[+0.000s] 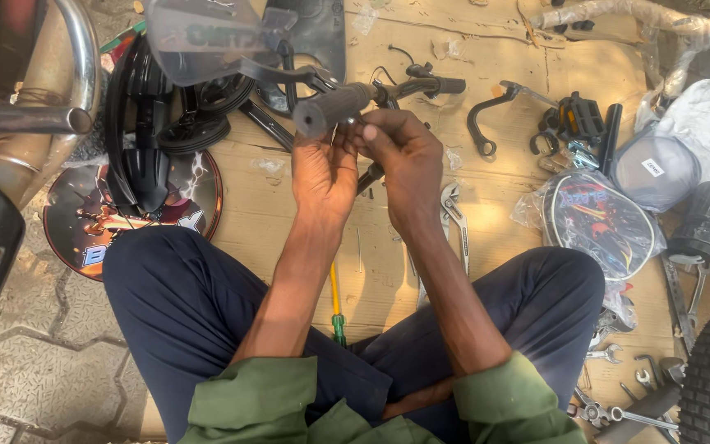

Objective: The person sits on the ground assembling a bicycle handlebar. They attach brake levers to the bar, slide on and seat a rubber grip, fit a headlight and a bell, and twist the assembled bar into the stem, handling small fasteners and tools from the ground around them.

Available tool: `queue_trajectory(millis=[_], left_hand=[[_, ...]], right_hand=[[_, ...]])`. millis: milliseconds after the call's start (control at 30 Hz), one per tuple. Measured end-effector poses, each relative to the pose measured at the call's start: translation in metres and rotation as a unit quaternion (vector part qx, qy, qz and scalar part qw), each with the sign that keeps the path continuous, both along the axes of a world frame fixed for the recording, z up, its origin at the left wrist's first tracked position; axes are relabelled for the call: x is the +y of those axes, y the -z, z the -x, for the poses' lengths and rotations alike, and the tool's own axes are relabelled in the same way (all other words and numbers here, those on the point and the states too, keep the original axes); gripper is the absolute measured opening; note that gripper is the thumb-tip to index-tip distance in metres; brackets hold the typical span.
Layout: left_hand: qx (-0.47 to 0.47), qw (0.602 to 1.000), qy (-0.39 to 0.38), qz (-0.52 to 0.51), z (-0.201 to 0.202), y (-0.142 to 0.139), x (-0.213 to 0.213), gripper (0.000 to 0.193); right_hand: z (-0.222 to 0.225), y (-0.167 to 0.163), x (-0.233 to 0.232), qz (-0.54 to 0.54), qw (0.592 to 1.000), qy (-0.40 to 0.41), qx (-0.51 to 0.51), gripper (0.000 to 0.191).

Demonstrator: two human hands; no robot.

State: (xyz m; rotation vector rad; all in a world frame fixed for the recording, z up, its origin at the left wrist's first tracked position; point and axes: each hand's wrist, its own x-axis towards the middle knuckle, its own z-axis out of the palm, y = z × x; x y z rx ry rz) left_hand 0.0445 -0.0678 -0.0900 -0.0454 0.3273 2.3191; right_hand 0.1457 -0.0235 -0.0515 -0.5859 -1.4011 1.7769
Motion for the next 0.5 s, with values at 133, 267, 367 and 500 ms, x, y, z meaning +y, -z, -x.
queue_trajectory(millis=[133,267,367,500], left_hand=[[-0.060,0.998,-0.007,0.035,0.008,0.001,-0.004,0.024],[-0.071,0.997,-0.016,0.029,0.019,0.002,-0.009,0.021],[-0.069,0.997,0.004,0.025,0.021,0.002,-0.010,0.021],[-0.045,0.999,-0.003,0.029,0.018,0.002,-0.010,0.019]], right_hand=[[0.009,0.004,0.004,0.071,0.996,-0.030,0.035,0.011],[0.015,0.011,0.002,0.091,0.995,-0.026,0.030,0.011],[0.022,0.015,0.002,0.060,0.996,-0.037,0.047,0.011],[0.028,0.016,0.004,0.041,0.998,-0.025,0.051,0.012]])
